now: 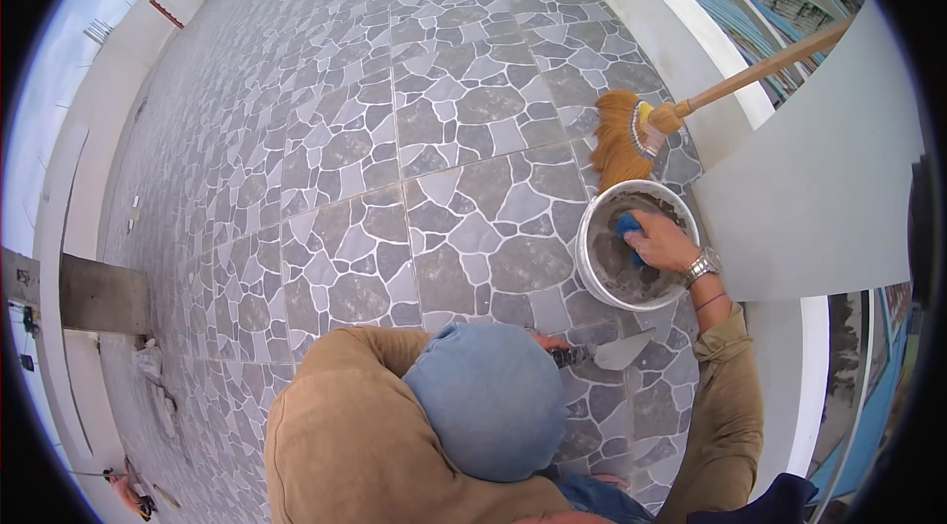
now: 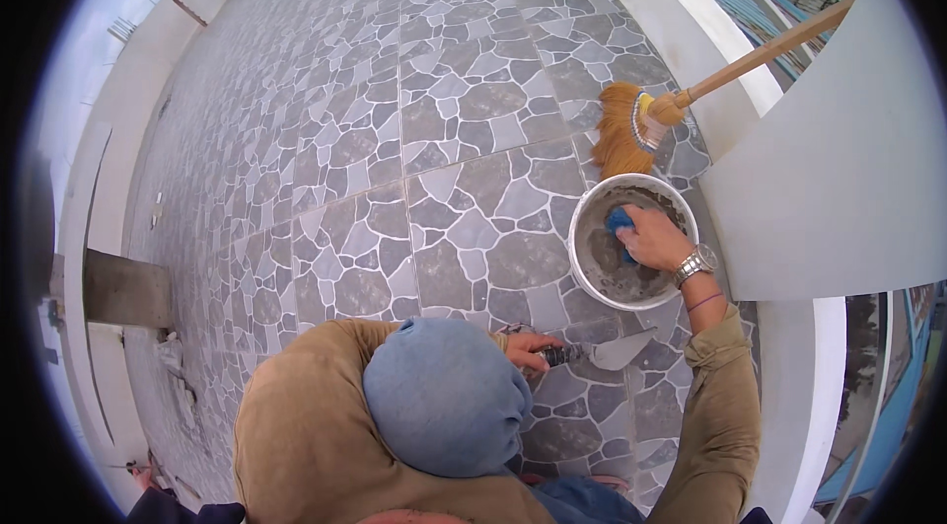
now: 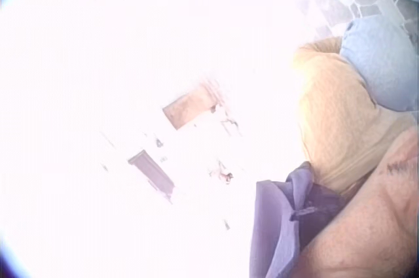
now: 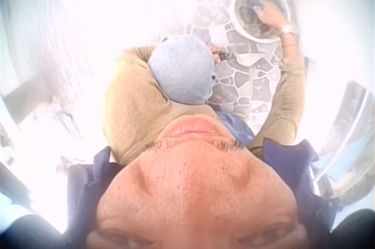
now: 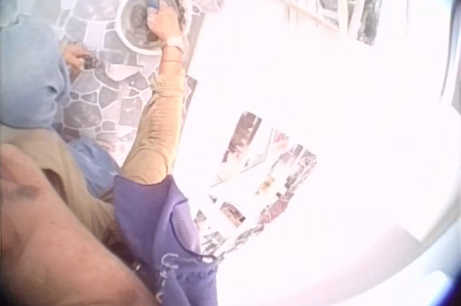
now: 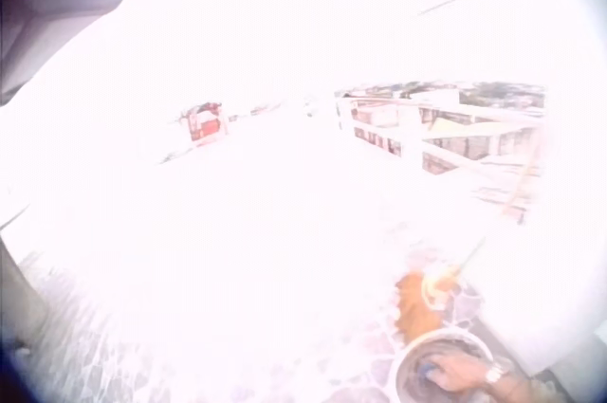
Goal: The person applies white cement or grout between floor tiles by hand and with a trowel, then uses a blue sponge to wipe away the excess.
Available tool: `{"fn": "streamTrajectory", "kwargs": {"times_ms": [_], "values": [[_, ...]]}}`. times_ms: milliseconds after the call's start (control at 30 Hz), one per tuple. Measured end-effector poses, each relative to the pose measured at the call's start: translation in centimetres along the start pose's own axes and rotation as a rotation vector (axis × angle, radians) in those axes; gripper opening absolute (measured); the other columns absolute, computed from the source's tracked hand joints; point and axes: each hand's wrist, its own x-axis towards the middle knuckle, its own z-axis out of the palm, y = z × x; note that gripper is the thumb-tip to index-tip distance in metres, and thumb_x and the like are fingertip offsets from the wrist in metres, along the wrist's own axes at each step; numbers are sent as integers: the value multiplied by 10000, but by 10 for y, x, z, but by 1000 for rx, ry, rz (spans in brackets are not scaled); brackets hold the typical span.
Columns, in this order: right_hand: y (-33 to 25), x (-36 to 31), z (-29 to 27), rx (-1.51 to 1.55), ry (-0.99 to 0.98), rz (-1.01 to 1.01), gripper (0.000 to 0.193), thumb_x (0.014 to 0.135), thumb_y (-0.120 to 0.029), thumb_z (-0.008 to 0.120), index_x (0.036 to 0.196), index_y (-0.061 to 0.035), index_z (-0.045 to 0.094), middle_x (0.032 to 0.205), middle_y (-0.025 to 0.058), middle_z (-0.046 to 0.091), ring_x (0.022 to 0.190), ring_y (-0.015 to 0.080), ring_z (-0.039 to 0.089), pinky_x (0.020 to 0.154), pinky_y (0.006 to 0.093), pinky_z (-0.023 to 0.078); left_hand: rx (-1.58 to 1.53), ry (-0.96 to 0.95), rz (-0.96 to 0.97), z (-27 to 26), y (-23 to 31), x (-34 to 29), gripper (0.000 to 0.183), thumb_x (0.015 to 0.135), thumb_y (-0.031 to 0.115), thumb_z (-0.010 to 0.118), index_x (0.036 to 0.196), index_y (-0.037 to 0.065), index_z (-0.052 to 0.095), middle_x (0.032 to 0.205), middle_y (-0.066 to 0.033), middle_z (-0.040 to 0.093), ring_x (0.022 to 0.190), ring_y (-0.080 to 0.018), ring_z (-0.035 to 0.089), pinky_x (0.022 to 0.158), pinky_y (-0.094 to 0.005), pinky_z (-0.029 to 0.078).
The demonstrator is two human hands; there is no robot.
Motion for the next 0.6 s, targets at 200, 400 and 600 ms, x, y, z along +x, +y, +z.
{"fn": "streamTrajectory", "kwargs": {"times_ms": [200, 400, 600], "values": [[-24, -5, 12, -82, 373, 72, 293, 872, -322, 700, 937, -36, 696, 1028, 230, 660, 958, 452, 644, 823, 528, 512, -4, 23, -42, 3, 4, -19, 713, 958, 175, 659, 1568, 33, 318, 865, -74, 627, 696, -150, 606, 633, -304, 499], [1, -3, 16, -91, 454, 101, 202, 799, -137, 687, 987, -64, 691, 1047, 173, 675, 988, 398, 666, 851, 505, 544, -5, 43, -106, 15, 37, -11, 697, 965, 161, 635, 1569, 36, 312, 840, -95, 641, 654, -164, 614, 619, -301, 507], [-19, 7, 16, -224, 422, 115, 150, 787, -128, 650, 808, 0, 725, 856, 240, 725, 783, 397, 728, 678, 476, 590, -74, 89, -78, 11, 31, -10, 686, 944, 133, 598, 1558, 30, 308, 814, -127, 641, 605, -197, 628, 584, -320, 521]]}}
